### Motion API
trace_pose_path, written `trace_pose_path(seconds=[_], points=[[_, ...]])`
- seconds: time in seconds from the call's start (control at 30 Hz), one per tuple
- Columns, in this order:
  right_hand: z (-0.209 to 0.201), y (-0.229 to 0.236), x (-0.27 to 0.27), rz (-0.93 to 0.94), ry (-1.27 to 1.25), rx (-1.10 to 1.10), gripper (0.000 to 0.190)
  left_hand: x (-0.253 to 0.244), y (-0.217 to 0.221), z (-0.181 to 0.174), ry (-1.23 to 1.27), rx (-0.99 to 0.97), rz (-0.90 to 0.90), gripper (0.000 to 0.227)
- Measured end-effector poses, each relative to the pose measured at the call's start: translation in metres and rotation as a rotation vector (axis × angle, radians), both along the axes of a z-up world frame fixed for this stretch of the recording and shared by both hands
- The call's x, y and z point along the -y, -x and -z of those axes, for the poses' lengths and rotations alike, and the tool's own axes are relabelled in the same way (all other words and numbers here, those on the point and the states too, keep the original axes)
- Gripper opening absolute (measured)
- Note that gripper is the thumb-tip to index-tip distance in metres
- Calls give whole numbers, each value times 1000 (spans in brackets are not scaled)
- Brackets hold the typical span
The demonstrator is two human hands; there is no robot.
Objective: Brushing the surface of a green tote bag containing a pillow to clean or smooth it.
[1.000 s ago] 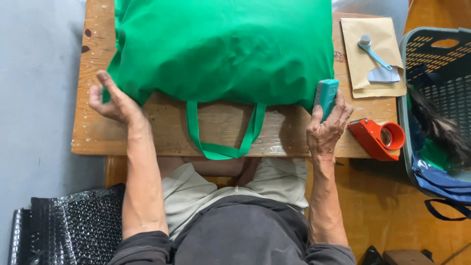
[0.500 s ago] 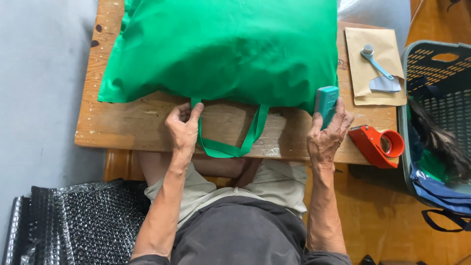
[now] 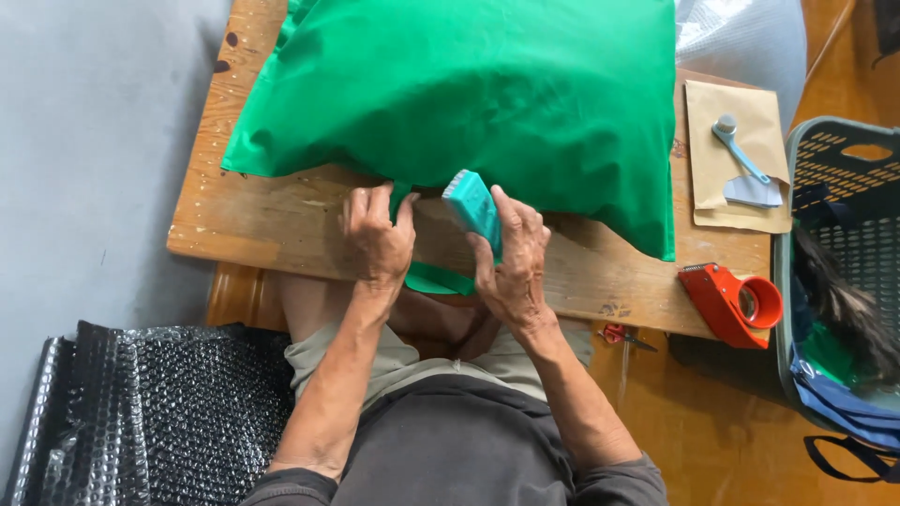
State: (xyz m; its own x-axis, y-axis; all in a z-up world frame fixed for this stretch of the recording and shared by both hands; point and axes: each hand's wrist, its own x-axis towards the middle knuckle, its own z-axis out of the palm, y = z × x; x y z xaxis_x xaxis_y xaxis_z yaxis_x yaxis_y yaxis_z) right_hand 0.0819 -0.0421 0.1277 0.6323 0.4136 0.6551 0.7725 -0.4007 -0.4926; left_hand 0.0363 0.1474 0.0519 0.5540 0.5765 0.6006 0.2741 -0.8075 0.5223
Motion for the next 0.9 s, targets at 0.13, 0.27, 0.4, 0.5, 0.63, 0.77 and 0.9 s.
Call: trace_pose_path(seconds=[0.13,0.27,0.4,0.5,0.63,0.77,0.9], points=[[-3,1,-11,-46,13,9,58,-2,-4,10,9,-3,19,31],[-7,-8,-13,-62,30,26,55,-7,-9,12,516,131,166,24],[-10,-20,-29,-120,26,78,50,-2,-4,22,1181,356,401,18],[-5,-34,-57,-105,68,164,49,5,5,19,1215,357,439,23],[17,-46,-88,-25,161,292,59,13,13,-16,1301,393,512,38],[29,-21,-80,-11,189,294,49,3,15,23,1346,399,593,43],[57,5,-47,-255,176,19,48,8,26,24,1472,401,614,64]])
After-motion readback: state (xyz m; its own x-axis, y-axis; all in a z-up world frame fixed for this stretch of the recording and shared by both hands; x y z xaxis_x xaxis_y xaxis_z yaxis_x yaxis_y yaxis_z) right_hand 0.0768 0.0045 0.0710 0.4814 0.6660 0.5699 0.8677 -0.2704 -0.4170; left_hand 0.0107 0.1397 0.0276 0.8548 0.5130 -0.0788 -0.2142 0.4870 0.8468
